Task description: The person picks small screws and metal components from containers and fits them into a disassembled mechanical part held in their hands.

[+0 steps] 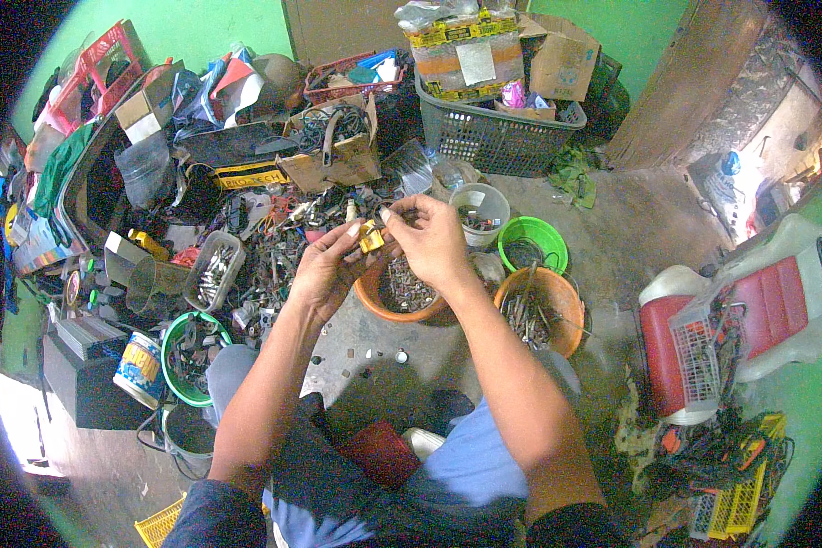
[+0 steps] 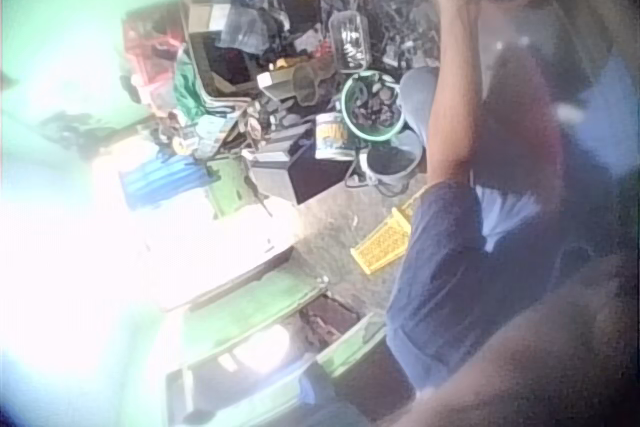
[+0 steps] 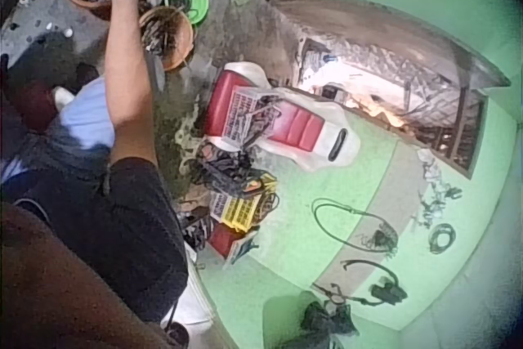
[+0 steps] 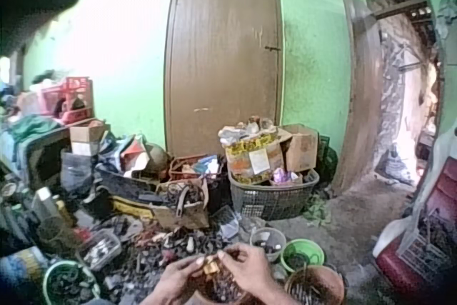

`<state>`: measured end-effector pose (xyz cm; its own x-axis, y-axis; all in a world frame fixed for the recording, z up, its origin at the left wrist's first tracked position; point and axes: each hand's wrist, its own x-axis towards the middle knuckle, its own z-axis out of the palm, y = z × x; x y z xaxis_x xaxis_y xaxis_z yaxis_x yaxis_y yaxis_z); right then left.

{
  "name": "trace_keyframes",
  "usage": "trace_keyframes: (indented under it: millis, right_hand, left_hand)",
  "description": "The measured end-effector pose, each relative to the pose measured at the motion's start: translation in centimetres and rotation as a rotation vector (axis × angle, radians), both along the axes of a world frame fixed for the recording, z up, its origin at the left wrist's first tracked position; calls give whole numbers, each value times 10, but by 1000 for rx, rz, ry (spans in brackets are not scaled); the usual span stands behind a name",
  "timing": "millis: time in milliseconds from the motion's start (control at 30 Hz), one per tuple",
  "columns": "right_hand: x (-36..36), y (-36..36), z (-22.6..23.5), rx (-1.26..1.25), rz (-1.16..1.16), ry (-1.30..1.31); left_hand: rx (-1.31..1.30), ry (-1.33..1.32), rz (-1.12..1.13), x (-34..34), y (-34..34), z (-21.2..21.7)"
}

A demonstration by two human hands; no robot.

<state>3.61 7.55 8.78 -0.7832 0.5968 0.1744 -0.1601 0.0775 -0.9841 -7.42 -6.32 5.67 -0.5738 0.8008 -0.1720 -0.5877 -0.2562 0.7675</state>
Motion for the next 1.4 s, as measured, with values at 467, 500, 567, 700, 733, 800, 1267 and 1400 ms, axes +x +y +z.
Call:
trace_keyframes:
  millis: [467,500,567,700,733,800,1267,1400]
  right_hand:
    - [1,-9,6,264,46,-137]
    - [1,-9,5,291,45,-125]
    - [1,-9,4,347,41,-102]
    - [3,-8,1,451,-7,-103]
    - [4,-7,2,506,-25,-109]
    - [4,-12,7,561,-32,-115]
    - [1,-19,4,494,1,-92]
    - [1,-20,3,524,30,-46]
  left_hand:
    - [12,-27,-23,-1,-4,-1]
    - [42,-36,-41,-1,-4,-2]
    - [72,-48,-68,0,-4,0]
    - [38,-57,-103,8,-5,14]
    - [21,-58,-112,9,-5,16]
    - [33,-58,-90,3,-7,7]
    - [-13,-36,-34,0,-3,3]
    - [-13,-46,-18,2,-4,2]
